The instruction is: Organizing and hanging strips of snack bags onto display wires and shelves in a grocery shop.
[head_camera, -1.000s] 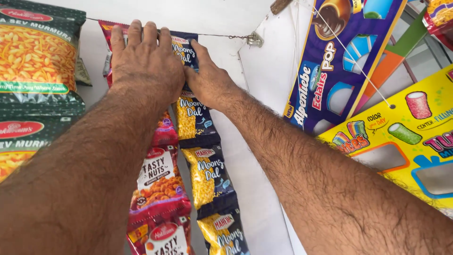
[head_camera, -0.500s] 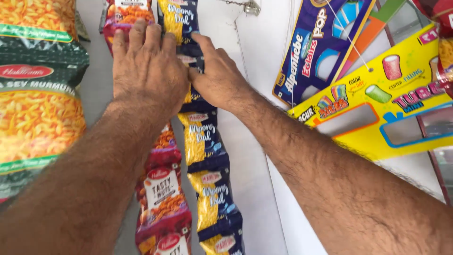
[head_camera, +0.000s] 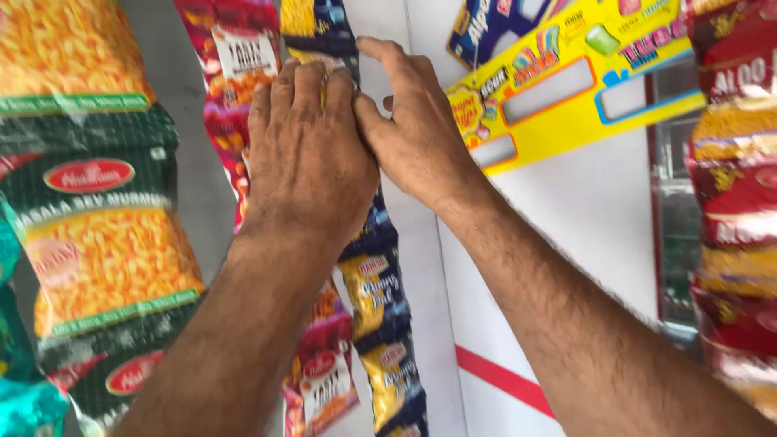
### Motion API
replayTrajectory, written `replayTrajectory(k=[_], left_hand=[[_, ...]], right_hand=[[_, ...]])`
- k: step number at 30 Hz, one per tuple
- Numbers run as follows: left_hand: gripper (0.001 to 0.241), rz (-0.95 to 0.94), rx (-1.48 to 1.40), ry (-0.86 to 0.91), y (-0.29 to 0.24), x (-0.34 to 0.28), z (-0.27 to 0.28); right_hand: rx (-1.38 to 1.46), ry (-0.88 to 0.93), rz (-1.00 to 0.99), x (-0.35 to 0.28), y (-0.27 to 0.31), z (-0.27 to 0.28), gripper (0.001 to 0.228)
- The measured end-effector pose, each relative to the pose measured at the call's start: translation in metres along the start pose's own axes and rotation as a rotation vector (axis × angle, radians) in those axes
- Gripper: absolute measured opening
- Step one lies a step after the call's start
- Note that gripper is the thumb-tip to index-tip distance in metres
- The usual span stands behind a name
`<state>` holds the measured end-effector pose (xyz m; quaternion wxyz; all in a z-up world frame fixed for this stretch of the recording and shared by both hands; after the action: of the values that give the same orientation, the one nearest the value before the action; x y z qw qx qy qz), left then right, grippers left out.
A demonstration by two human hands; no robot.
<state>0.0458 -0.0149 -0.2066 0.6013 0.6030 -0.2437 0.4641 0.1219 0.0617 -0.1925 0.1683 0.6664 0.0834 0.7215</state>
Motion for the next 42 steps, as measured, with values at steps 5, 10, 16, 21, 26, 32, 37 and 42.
replayTrajectory(k=[5, 10, 16, 21, 26, 32, 37, 42], left_hand=[[0.045, 0.033, -0.142, 0.028, -0.056, -0.055, 0.017], [0.041, 0.018, -0.234, 0.044, -0.114, -0.118, 0.019], [0.052, 0.057, -0.389, 0.095, -0.169, -0.180, 0.015], [0.058, 0.086, -0.504, 0.171, -0.205, -0.216, 0.005], [0.061, 0.071, -0.633, 0.253, -0.249, -0.246, -0.016], [0.066, 0.031, -0.825, 0.452, -0.321, -0.291, -0.050], [0.070, -0.073, -0.985, 0.564, -0.391, -0.327, -0.067], [0.071, -0.213, -1.155, 0.666, -0.444, -0.342, -0.059]], right_hand=[[-0.159, -0.022, 0.260, -0.096, -0.002, 0.029, 0.042], [-0.255, 0.127, 0.067, -0.180, -0.017, 0.049, 0.043], [-0.333, 0.217, -0.098, -0.263, -0.047, 0.067, 0.050], [-0.377, 0.235, -0.182, -0.328, -0.068, 0.079, 0.060], [-0.475, 0.321, -0.404, -0.384, -0.097, 0.094, 0.060], [-0.621, 0.392, -0.705, -0.452, -0.134, 0.137, 0.055], [-0.712, 0.348, -0.893, -0.510, -0.146, 0.185, 0.053], [-0.883, 0.234, -0.867, -0.545, -0.137, 0.225, 0.054]])
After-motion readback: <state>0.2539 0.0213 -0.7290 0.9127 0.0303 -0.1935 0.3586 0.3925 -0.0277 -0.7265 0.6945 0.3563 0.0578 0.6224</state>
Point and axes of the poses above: each hand's wrist, its own x-axis towards the middle knuckle, its own z-axis out of the back of the hand, y = z × x, the point moved 9 cm from there along x, towards the middle knuckle, and after that the axes turned 15 degrees about -z, right-handed, at the moved point
